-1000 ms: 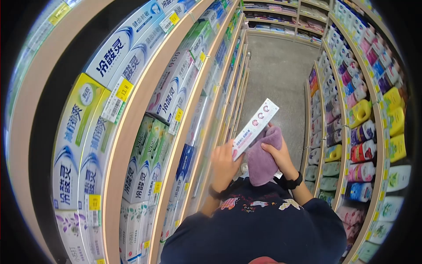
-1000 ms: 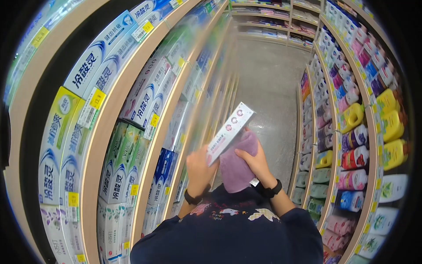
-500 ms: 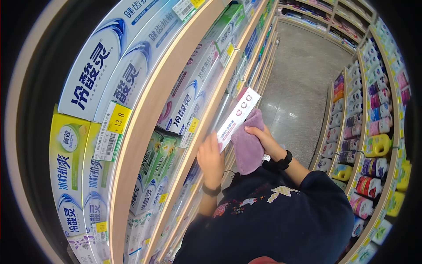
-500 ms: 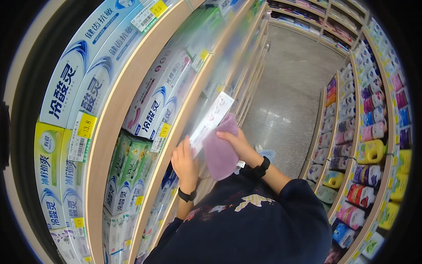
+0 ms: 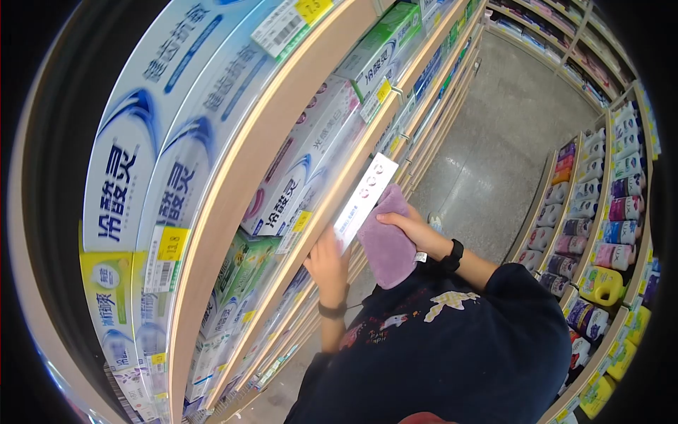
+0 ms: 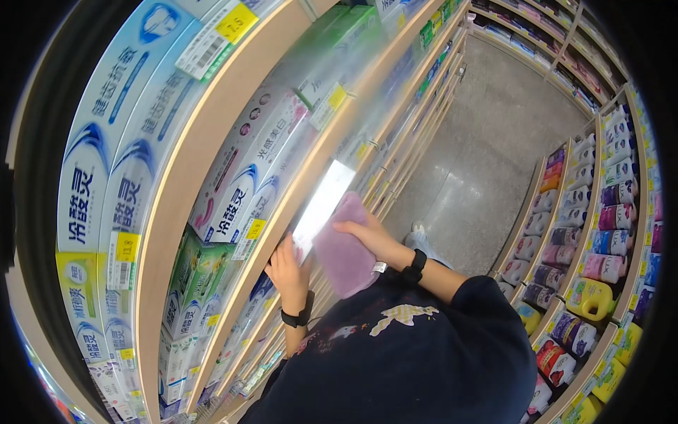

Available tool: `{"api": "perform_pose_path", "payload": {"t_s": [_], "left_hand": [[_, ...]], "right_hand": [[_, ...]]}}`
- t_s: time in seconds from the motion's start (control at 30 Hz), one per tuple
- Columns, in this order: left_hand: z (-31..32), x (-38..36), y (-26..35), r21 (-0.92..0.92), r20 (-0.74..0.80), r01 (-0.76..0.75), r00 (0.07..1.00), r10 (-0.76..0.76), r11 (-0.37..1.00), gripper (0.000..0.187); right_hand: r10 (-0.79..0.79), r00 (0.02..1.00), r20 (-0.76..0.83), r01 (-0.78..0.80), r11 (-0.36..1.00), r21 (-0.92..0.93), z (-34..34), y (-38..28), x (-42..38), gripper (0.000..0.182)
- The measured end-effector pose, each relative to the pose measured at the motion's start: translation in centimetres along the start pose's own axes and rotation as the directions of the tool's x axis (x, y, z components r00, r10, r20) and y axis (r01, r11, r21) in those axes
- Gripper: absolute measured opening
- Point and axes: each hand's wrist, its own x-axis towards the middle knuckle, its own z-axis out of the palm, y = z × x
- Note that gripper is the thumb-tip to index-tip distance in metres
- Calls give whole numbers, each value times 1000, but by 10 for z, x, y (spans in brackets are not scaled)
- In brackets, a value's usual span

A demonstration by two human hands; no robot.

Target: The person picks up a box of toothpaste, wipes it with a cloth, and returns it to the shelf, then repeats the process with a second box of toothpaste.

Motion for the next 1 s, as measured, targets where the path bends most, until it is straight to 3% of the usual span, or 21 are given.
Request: {"api": "perform_pose_path", "payload": {"t_s": [0.33,0.57,0.77,0.83,1.0], "left_hand": [[10,0,-10,16,17,65,998,-65,998,61],[11,10,-18,-75,155,138,980,-125,988,56],[16,16,-20,-35,145,134,981,-128,990,52],[17,20,-21,34,40,58,997,-59,998,48],[29,21,-7,26,128,161,978,-163,987,49]], "right_hand": [[67,994,84,-73,995,69,1,-10,18,44],[111,986,122,-122,989,87,-7,-10,30,46],[67,990,120,-73,996,52,-11,0,42,46],[40,994,106,-41,999,4,-10,0,42,50],[-106,994,19,107,993,-56,-9,-4,44,52]]}}
